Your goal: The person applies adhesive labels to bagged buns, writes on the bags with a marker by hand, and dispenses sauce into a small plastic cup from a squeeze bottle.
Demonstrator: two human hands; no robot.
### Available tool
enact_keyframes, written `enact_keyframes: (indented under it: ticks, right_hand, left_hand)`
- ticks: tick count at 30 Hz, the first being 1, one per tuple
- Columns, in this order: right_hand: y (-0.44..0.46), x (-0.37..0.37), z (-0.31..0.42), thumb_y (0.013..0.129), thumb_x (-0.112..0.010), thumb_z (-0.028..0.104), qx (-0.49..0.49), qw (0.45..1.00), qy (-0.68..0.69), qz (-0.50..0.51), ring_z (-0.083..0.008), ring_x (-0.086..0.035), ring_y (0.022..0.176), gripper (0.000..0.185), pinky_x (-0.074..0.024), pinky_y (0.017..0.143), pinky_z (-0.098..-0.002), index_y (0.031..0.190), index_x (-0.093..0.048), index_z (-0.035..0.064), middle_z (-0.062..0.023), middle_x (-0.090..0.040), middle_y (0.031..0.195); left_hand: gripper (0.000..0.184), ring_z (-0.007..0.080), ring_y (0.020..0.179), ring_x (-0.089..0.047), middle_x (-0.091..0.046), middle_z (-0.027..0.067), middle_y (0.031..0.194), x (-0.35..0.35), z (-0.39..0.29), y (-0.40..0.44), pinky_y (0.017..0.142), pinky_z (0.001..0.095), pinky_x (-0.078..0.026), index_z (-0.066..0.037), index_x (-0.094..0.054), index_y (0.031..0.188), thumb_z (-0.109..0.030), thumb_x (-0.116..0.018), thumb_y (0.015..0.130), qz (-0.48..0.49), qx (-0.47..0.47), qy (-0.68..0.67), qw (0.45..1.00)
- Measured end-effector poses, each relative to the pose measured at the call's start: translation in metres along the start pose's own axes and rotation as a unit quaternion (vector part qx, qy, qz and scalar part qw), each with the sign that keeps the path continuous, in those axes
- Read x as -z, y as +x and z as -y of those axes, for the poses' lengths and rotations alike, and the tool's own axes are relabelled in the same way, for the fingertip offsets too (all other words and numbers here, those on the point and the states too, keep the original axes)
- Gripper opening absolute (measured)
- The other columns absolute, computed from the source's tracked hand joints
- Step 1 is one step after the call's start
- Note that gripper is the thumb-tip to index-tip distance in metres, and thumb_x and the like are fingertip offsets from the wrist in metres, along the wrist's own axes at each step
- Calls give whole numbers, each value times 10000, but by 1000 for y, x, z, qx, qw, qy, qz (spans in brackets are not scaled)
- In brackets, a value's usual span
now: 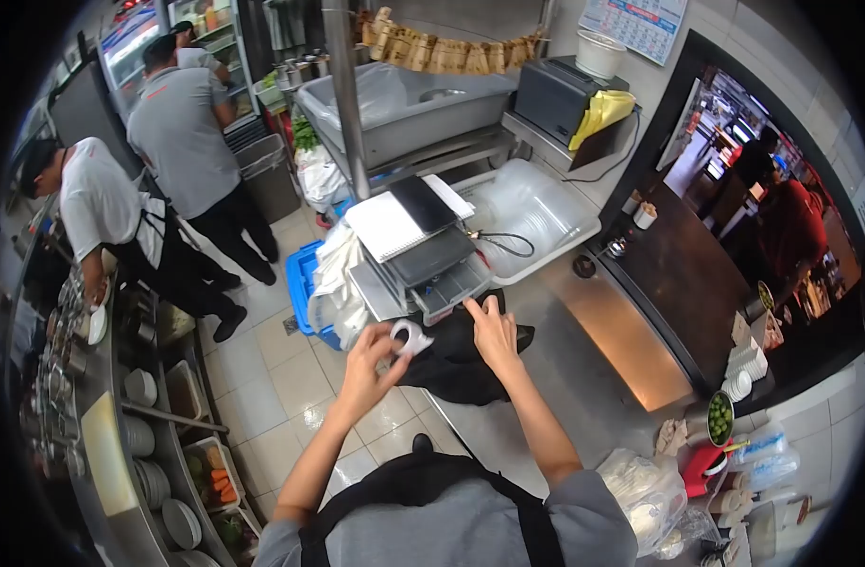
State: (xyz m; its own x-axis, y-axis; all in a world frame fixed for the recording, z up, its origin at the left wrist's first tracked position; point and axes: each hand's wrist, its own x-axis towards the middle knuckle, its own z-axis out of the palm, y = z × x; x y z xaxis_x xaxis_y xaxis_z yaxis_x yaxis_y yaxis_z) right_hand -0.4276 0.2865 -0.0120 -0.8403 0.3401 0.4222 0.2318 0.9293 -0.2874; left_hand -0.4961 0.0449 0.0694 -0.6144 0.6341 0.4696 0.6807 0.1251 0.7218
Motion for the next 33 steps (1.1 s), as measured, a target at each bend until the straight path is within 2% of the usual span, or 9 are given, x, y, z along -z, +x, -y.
enact_keyframes:
  ticks: [4,7,10,13,17,21,23,29,33]
  right_hand:
    - [-20,21,3,825,-532,38,-27,1000,-2,1,-329,-596,668,340,-421,689,-441,1136,-568,172,-134,-475,938]
    - [-24,26,7,825,-551,47,-52,998,21,4,-334,-589,675,319,-427,692,-442,1120,-577,167,-131,-481,957]
    - [-26,47,17,869,-579,107,-79,995,68,-4,-347,-586,763,280,-465,685,-442,1145,-577,151,-104,-525,1033]
    - [-24,56,24,868,-593,114,-101,990,101,-19,-346,-599,831,280,-475,719,-425,1148,-587,122,-96,-553,1061]
    - [-26,55,28,878,-588,152,-120,986,114,-39,-301,-594,854,226,-459,728,-416,1100,-611,118,-70,-562,1016]
    - [-20,52,38,862,-615,130,-164,977,128,-38,-331,-612,870,144,-485,736,-402,978,-659,57,-101,-591,1008]
    - [-17,47,44,857,-619,127,-157,979,126,-39,-328,-617,863,126,-488,730,-401,949,-661,52,-98,-595,1013]
    - [-2,32,53,850,-617,109,-141,979,141,-27,-320,-623,845,101,-496,730,-394,910,-659,38,-86,-602,1023]
    - [27,12,53,866,-595,108,-128,978,163,-20,-355,-619,840,118,-497,730,-423,953,-640,43,-105,-582,1062]
  left_hand:
    - [181,311,927,-577,-575,134,1066,-46,34,69,785,380,-477,4,-629,837,-120,-724,747,38,-88,28,995]
    - [168,242,967,-544,-595,81,1002,-80,52,103,787,356,-445,-53,-664,824,-151,-724,702,68,-182,188,963]
    - [165,217,977,-512,-594,25,950,-102,66,116,788,359,-416,-105,-664,793,-185,-718,659,162,-194,325,911]
    - [161,212,941,-520,-594,2,918,-103,71,129,765,361,-418,-127,-654,771,-205,-724,648,193,-197,331,902]
    - [169,198,930,-526,-608,-19,883,-87,75,155,755,357,-428,-137,-662,769,-231,-746,656,183,-208,220,935]
    - [174,182,918,-511,-613,-48,836,-96,66,160,754,325,-420,-149,-673,706,-269,-768,625,260,-295,350,850]
    - [218,186,947,-511,-623,-50,903,-100,70,161,775,319,-419,-159,-688,804,-239,-776,621,320,-305,359,822]
    - [372,245,1080,-507,-588,36,1179,-14,56,151,892,376,-423,-126,-639,1022,-113,-750,667,229,-244,142,932]
    - [292,271,1078,-518,-580,66,1192,63,90,94,906,394,-434,-107,-633,1008,-83,-697,724,239,-138,140,951]
